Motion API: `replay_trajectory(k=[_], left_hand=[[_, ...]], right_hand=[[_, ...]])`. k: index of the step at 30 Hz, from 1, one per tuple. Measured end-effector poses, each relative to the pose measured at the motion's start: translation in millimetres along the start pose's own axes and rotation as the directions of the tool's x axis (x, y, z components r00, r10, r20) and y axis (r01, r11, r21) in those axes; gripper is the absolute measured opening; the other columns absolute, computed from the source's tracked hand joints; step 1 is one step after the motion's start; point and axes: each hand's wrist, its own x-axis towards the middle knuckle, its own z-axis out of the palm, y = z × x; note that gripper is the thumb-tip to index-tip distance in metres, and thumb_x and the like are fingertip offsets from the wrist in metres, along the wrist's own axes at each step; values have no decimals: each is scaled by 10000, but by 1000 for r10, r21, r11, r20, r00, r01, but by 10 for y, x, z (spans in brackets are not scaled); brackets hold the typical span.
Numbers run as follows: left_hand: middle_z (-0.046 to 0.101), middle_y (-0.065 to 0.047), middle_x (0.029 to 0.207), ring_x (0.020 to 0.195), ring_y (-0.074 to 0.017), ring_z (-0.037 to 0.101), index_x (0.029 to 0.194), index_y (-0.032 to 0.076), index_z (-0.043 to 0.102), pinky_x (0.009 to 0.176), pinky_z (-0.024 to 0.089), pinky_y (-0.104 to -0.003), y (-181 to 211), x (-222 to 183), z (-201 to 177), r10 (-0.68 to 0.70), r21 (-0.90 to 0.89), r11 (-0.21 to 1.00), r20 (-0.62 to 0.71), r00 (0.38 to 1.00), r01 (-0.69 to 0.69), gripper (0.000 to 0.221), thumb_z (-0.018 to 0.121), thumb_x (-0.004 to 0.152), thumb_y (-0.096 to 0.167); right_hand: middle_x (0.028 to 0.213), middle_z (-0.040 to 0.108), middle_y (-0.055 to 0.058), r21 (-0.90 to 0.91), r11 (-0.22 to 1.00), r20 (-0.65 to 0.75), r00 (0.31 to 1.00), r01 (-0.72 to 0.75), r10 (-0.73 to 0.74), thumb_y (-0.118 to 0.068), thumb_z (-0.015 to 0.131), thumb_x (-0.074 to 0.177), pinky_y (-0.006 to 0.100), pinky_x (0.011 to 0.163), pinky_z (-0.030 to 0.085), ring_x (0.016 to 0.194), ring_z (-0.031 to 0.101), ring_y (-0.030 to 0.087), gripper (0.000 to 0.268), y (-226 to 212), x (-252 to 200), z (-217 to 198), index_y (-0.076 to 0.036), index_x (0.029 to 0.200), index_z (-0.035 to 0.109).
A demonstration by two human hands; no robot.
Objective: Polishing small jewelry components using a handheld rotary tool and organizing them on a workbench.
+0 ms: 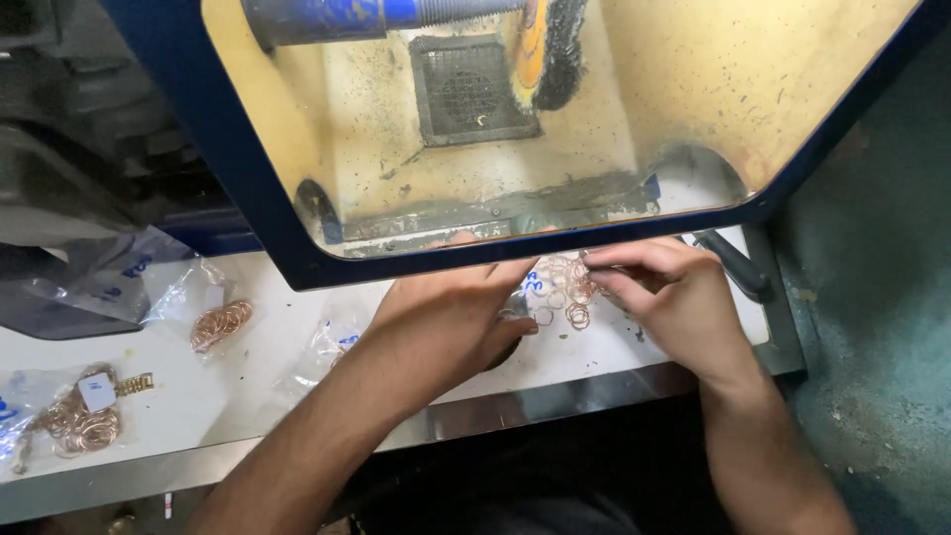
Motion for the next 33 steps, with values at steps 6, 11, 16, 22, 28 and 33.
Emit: replay_trajectory(k=[6,11,16,22,28,33], left_hand=[[724,-24,1121,946,-343,684,1388,228,530,589,557,-544,-53,62,7,-43,-101,993,174,984,62,578,755,889,415],[728,-37,1104,980,-338,670,1438,216,509,543,561,-538,-92,57,74,27,-110,994,94,995,-17,633,766,883,379],[727,-83,1124,1005,-349,667,1443,153,522,597,564,-513,-125,61,169,123,-82,988,-65,990,-129,715,836,822,319],[748,-35,1076,868,-344,703,1380,195,565,537,546,-542,-125,81,224,18,-137,990,63,998,-9,555,731,880,371],[734,-96,1127,989,-353,681,1396,136,573,669,553,-497,-142,74,160,63,-224,972,-14,998,-65,594,771,866,317],[737,-55,1013,872,-308,693,1429,189,549,582,558,-475,-129,84,86,-27,-194,979,172,985,60,557,683,935,409]], right_hand=[[940,798,133,464,853,18,966,-238,259,46,796,830,256,809,640,844,755,154,125,156,10,23,-30,814,697],[935,807,108,368,917,-21,984,-155,175,-31,837,815,240,745,638,820,788,145,226,58,32,71,-101,747,633],[905,797,74,367,929,-90,992,-50,89,-6,858,795,254,814,659,861,775,127,226,40,20,155,-109,728,669],[905,776,78,381,919,-47,995,98,-87,52,848,781,244,854,647,864,755,141,191,9,-4,112,-76,811,709],[938,780,56,472,880,3,998,49,-58,-13,746,912,258,885,623,878,744,129,74,133,32,116,-85,905,734],[815,805,59,257,964,1,998,-66,68,49,770,830,218,793,639,790,784,118,125,62,105,107,-68,791,746]])
